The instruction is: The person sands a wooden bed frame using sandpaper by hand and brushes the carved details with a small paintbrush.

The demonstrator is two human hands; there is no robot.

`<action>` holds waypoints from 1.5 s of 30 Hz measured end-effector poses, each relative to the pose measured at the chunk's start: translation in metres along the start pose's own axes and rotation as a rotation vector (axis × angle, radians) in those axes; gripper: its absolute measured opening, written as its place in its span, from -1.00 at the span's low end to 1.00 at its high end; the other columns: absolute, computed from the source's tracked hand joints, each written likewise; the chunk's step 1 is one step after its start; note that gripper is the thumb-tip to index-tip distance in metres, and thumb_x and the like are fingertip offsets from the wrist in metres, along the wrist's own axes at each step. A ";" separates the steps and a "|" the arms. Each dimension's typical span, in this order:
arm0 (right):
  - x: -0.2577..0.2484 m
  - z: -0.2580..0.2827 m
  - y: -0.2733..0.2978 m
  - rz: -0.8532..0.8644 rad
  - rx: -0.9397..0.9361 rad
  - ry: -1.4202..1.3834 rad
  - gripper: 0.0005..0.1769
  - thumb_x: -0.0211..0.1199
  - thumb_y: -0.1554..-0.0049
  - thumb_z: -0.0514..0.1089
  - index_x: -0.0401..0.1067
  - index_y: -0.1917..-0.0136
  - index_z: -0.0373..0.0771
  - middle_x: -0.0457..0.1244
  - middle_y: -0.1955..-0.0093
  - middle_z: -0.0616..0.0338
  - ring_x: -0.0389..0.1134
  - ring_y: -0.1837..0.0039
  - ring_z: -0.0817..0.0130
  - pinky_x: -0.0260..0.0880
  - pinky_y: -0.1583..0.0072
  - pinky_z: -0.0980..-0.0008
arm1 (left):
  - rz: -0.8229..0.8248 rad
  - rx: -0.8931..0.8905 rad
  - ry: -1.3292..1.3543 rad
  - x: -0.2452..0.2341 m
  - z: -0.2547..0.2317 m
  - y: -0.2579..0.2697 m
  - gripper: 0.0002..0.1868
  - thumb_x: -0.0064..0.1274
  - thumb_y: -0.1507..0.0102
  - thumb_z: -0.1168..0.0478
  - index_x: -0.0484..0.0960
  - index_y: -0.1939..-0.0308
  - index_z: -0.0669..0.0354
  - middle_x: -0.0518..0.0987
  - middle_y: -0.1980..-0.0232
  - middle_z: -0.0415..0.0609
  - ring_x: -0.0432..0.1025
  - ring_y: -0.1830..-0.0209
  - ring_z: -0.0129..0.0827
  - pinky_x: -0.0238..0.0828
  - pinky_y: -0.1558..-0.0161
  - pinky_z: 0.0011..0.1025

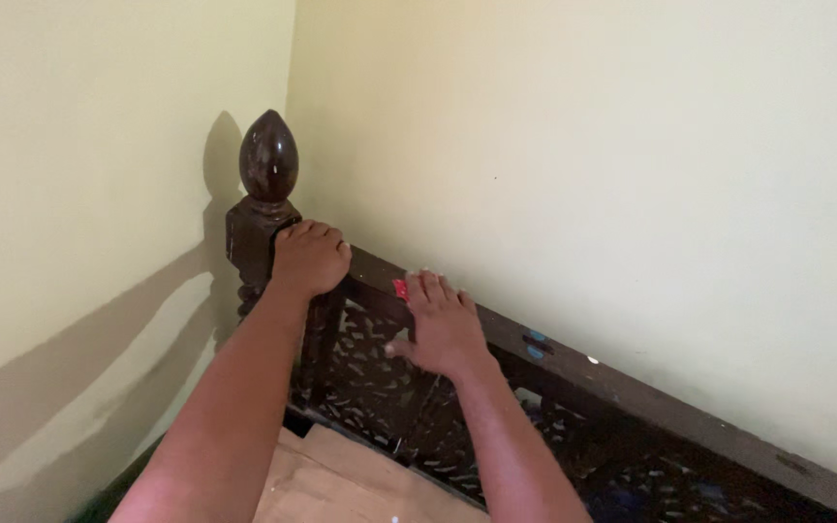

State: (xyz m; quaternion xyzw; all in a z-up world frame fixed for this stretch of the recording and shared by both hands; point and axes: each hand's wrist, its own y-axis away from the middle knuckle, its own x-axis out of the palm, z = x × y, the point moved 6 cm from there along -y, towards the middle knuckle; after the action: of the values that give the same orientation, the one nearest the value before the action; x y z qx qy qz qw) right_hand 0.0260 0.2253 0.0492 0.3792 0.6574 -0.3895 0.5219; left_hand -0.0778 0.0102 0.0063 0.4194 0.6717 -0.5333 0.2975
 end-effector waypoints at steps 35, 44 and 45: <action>0.020 -0.149 0.106 0.017 0.202 0.102 0.38 0.31 0.09 0.63 -0.19 -0.67 -0.10 -0.22 -0.69 0.01 -0.21 -0.68 0.08 -0.17 -0.57 -0.10 | 0.395 -0.010 -0.070 -0.005 -0.070 0.011 -0.35 -0.54 -0.45 -0.16 0.23 -0.53 0.01 0.08 -0.63 0.01 -0.14 -0.65 0.00 -0.36 -0.53 0.26; -0.001 -0.087 0.057 -0.006 0.036 -0.045 0.39 0.38 0.11 0.57 -0.18 -0.65 -0.18 -0.21 -0.70 -0.02 -0.19 -0.68 0.00 -0.14 -0.56 -0.16 | 0.392 0.232 -0.052 -0.004 -0.180 0.040 -0.41 -0.48 -0.44 -0.17 0.42 -0.40 -0.07 0.28 -0.54 -0.06 0.06 -0.60 -0.12 -0.28 -0.57 0.25; 0.002 -0.097 0.063 0.001 0.053 -0.058 0.39 0.38 0.11 0.57 -0.18 -0.65 -0.18 -0.21 -0.70 -0.02 -0.19 -0.68 0.00 -0.14 -0.56 -0.16 | 0.383 0.262 -0.057 -0.002 -0.188 0.045 -0.41 -0.48 -0.47 -0.16 0.46 -0.38 -0.02 0.37 -0.50 -0.02 0.20 -0.54 -0.10 -0.21 -0.58 0.24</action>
State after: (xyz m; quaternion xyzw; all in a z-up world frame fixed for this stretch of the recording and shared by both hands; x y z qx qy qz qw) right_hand 0.0449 0.3392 0.0549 0.3817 0.6315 -0.4171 0.5306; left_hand -0.0279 0.1951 0.0344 0.5589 0.4964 -0.5613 0.3552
